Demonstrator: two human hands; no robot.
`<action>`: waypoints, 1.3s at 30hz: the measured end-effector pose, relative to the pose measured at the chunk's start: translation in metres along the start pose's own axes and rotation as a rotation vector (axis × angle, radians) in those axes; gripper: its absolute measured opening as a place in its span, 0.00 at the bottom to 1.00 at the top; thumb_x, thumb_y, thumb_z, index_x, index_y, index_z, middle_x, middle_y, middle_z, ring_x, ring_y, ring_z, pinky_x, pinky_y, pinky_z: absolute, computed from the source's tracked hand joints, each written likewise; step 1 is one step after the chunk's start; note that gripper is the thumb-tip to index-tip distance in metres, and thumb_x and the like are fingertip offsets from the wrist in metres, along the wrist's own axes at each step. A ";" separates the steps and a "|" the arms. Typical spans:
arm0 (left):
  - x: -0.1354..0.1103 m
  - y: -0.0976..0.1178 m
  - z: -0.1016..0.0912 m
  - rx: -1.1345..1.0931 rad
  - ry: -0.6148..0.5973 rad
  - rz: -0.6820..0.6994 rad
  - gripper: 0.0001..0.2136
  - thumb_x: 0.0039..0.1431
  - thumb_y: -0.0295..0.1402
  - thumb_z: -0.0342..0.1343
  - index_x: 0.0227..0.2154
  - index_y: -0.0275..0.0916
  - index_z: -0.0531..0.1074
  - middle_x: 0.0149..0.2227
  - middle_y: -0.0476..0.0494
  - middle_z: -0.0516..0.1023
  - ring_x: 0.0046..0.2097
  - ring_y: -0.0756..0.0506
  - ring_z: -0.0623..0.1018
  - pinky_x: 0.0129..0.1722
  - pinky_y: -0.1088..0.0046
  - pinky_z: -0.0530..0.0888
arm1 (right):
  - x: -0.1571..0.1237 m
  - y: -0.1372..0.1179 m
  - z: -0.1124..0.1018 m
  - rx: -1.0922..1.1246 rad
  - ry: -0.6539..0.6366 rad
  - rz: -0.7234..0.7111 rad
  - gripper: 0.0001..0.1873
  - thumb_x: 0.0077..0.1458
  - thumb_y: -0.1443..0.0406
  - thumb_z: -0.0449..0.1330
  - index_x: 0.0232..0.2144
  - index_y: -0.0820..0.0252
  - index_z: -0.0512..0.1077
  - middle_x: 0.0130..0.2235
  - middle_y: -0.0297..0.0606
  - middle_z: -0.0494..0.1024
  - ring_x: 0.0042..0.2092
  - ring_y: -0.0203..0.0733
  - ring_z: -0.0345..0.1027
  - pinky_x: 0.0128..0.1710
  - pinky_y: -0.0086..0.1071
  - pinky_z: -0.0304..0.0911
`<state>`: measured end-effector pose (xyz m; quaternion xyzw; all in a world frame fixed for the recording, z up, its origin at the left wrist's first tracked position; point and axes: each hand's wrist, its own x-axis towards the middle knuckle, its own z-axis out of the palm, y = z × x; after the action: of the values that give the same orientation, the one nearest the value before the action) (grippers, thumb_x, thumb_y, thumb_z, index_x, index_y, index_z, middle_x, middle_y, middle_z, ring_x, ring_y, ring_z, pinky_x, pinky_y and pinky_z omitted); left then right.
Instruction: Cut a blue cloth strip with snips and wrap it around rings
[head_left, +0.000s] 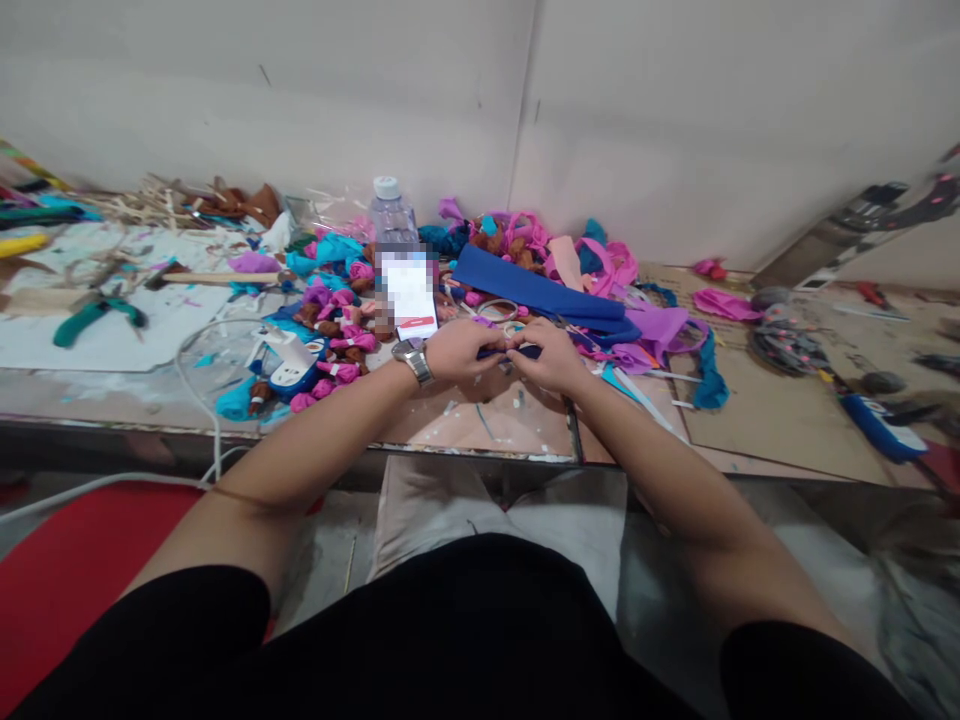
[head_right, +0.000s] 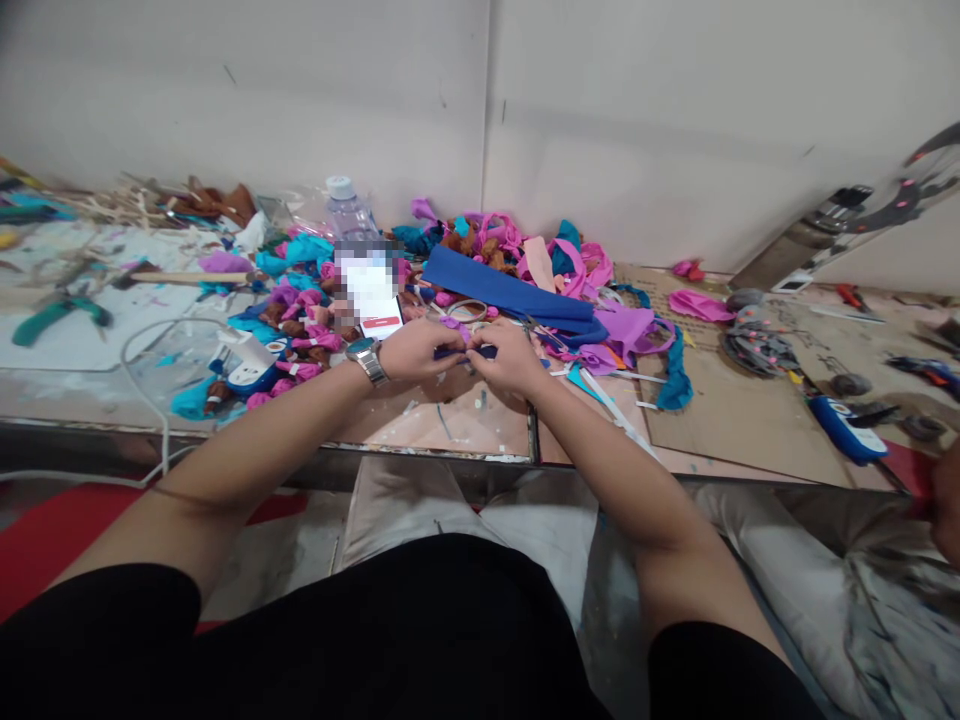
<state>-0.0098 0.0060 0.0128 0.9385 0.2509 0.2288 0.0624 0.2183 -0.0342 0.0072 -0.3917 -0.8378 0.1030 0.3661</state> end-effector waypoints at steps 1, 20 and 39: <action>0.000 0.000 0.000 0.002 -0.011 0.000 0.12 0.69 0.40 0.55 0.33 0.39 0.76 0.30 0.43 0.80 0.30 0.45 0.74 0.32 0.67 0.60 | 0.000 0.000 0.000 -0.006 -0.001 0.000 0.04 0.57 0.64 0.62 0.30 0.55 0.78 0.34 0.40 0.83 0.41 0.50 0.73 0.47 0.43 0.65; 0.001 0.000 -0.003 -0.103 -0.037 0.022 0.15 0.72 0.42 0.54 0.35 0.40 0.79 0.30 0.44 0.81 0.30 0.46 0.74 0.33 0.68 0.62 | 0.002 -0.001 0.001 -0.014 -0.005 0.021 0.04 0.57 0.64 0.62 0.31 0.55 0.75 0.34 0.40 0.82 0.41 0.50 0.73 0.47 0.42 0.64; 0.003 0.000 -0.012 -0.123 0.254 -0.434 0.15 0.66 0.42 0.55 0.29 0.38 0.78 0.27 0.45 0.80 0.28 0.46 0.73 0.31 0.67 0.63 | 0.002 0.001 -0.010 -0.169 0.330 0.092 0.23 0.61 0.63 0.61 0.58 0.54 0.70 0.60 0.52 0.71 0.65 0.65 0.62 0.67 0.62 0.54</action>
<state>-0.0129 0.0076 0.0251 0.8208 0.4380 0.3409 0.1349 0.2246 -0.0330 0.0148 -0.4705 -0.7533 -0.0167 0.4593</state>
